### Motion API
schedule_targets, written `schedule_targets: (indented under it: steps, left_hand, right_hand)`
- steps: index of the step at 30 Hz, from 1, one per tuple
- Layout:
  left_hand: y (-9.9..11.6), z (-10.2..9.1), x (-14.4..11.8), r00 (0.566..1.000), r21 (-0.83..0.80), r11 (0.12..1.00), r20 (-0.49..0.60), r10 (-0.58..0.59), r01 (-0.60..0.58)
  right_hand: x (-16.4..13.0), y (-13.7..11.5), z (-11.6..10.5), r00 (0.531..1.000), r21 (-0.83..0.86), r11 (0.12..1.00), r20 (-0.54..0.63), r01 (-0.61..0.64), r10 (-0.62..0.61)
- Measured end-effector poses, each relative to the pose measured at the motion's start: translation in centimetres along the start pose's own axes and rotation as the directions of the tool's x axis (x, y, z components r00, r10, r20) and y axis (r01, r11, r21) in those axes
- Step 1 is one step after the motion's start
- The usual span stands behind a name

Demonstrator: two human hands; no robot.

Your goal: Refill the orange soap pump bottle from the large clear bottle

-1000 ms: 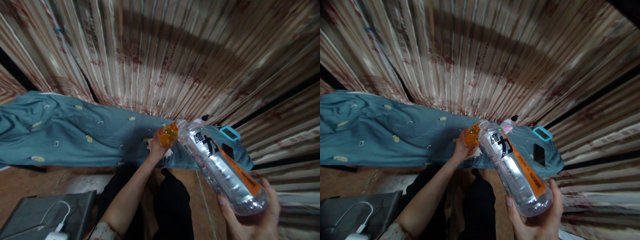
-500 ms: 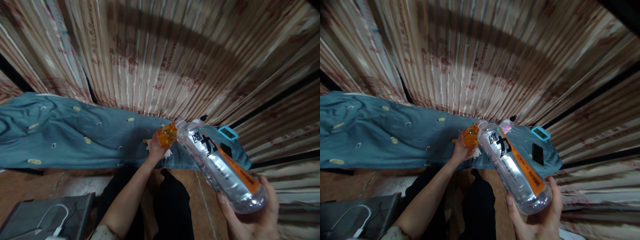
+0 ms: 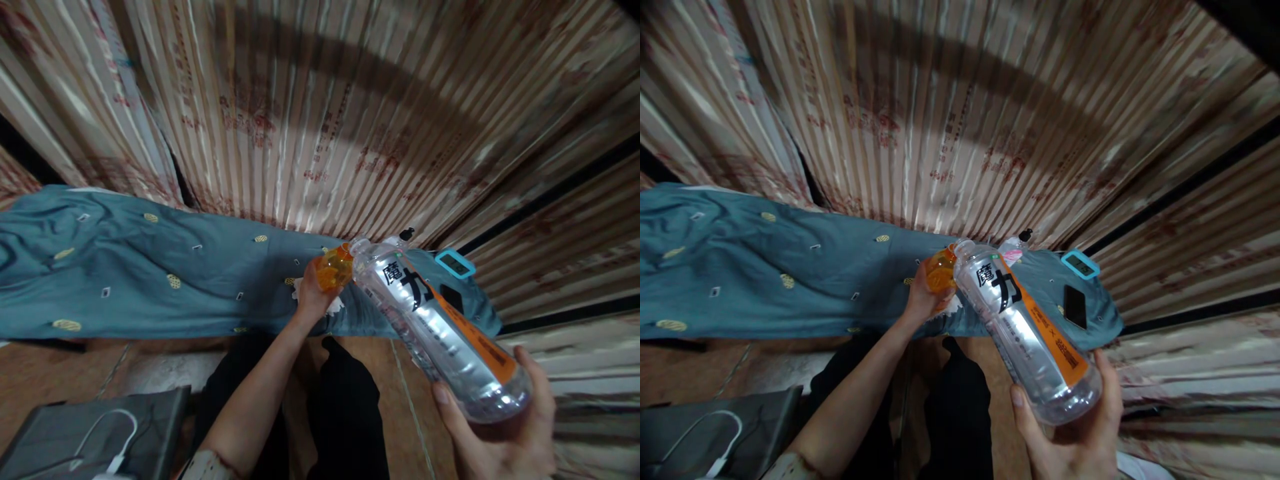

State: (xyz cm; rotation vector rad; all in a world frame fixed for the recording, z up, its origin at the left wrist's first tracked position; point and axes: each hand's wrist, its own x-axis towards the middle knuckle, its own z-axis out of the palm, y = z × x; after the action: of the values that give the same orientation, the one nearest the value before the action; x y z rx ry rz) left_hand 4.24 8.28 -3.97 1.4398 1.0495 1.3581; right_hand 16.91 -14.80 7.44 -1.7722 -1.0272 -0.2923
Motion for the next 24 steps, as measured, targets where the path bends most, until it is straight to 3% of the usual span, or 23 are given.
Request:
schedule_targets:
  steps: [4,13,19,24]
  left_hand:
    - [0.08,-0.03,0.00,1.000,-0.007,1.000,0.004,-0.002,0.002]
    - [0.27,-0.17,0.07,1.000,0.025,1.000,-0.006,-0.011,0.011]
    - [0.79,-0.25,-0.03,1.000,0.016,1.000,-0.023,0.000,0.001]
    - [0.62,-0.32,-0.06,1.000,0.002,1.000,-0.010,0.011,-0.011]
  right_hand:
    - [0.05,-0.40,0.12,0.999,0.017,0.999,-0.009,-0.047,0.047]
    - [0.18,-0.86,0.70,0.999,0.115,0.993,-0.037,0.000,0.005]
    - [0.27,-0.56,0.35,1.000,0.040,0.999,-0.008,-0.014,0.014]
    - [0.21,-0.76,0.43,0.999,0.075,0.997,-0.009,-0.032,0.033]
